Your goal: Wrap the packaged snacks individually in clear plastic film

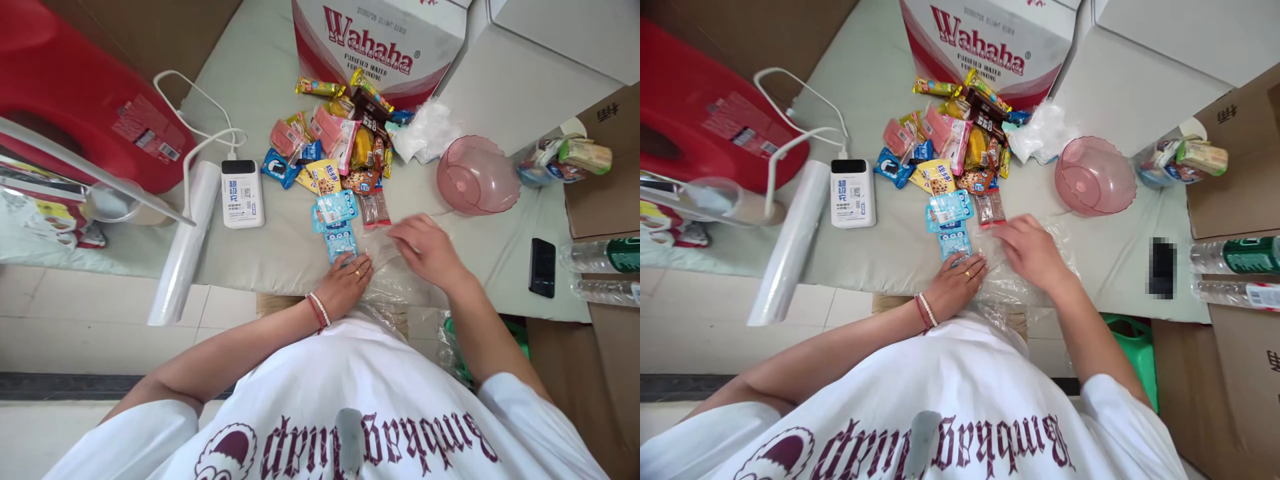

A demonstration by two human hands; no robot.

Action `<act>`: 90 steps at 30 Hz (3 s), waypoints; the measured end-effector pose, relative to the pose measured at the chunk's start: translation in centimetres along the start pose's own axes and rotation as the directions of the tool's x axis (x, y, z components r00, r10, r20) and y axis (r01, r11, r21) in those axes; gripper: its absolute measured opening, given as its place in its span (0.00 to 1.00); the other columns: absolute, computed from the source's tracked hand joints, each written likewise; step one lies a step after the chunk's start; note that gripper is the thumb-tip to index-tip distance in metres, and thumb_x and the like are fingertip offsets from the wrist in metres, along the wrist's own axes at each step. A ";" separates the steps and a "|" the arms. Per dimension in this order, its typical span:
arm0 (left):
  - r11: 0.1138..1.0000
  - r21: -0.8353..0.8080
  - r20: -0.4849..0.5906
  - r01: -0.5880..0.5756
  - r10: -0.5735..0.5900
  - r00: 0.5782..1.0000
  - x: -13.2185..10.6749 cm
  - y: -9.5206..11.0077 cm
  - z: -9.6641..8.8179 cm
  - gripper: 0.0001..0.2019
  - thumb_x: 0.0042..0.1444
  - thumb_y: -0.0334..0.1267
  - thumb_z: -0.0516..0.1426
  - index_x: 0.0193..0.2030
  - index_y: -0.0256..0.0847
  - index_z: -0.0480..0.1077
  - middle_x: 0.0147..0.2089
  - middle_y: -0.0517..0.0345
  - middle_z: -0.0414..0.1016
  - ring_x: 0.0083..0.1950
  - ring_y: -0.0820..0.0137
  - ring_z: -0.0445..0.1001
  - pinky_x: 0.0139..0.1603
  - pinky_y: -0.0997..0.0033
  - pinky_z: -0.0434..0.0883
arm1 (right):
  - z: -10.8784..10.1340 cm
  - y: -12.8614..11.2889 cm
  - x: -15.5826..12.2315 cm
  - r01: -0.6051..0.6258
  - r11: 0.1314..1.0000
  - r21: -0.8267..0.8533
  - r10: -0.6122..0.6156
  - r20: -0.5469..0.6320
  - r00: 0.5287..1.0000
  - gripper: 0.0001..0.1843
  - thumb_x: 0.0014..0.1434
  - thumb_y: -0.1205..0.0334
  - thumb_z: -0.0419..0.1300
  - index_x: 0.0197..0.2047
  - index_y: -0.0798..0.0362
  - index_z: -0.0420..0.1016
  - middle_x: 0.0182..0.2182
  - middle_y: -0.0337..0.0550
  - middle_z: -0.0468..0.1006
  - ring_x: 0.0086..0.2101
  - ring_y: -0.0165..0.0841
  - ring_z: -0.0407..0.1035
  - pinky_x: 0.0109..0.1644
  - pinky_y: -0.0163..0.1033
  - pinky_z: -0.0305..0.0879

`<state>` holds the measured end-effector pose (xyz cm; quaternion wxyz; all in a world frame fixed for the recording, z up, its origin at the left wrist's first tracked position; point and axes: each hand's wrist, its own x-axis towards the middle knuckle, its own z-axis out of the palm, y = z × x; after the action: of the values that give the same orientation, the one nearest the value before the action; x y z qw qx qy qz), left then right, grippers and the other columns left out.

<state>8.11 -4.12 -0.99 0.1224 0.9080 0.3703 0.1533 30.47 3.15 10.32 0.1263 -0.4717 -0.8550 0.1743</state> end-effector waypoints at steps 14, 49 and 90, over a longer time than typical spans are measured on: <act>0.997 -0.072 -0.007 0.033 -0.033 0.999 -0.6 -0.4 -0.5 0.19 0.72 0.37 0.50 0.66 0.41 0.70 0.70 0.46 0.71 0.73 0.60 0.66 0.80 0.40 0.40 | 2.9 1.3 13.2 0.136 0.990 0.047 -0.143 0.207 0.968 0.16 0.65 0.50 0.59 0.36 0.54 0.78 0.33 0.43 0.76 0.38 0.39 0.68 0.51 0.44 0.61; 0.978 -0.208 0.118 -0.034 0.060 0.991 -1.3 -3.6 -2.4 0.21 0.72 0.41 0.50 0.69 0.45 0.69 0.72 0.49 0.69 0.67 0.59 0.72 0.78 0.40 0.35 | 4.7 -0.7 12.8 0.595 0.804 0.015 -0.491 0.580 0.650 0.13 0.62 0.66 0.63 0.49 0.50 0.82 0.60 0.50 0.75 0.59 0.46 0.66 0.64 0.52 0.58; 0.964 -0.094 0.115 0.251 -0.240 0.964 -1.9 -7.9 -6.1 0.29 0.62 0.38 0.54 0.71 0.54 0.66 0.75 0.53 0.64 0.80 0.46 0.51 0.70 0.16 0.26 | -0.7 -0.7 5.2 0.132 0.987 0.093 -0.162 0.549 0.820 0.09 0.68 0.60 0.56 0.49 0.52 0.73 0.40 0.46 0.79 0.38 0.37 0.72 0.42 0.39 0.65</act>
<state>-0.44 0.72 1.58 0.2081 0.8539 0.4643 0.1096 27.44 7.33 11.50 -0.1022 -0.3302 -0.8838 0.3153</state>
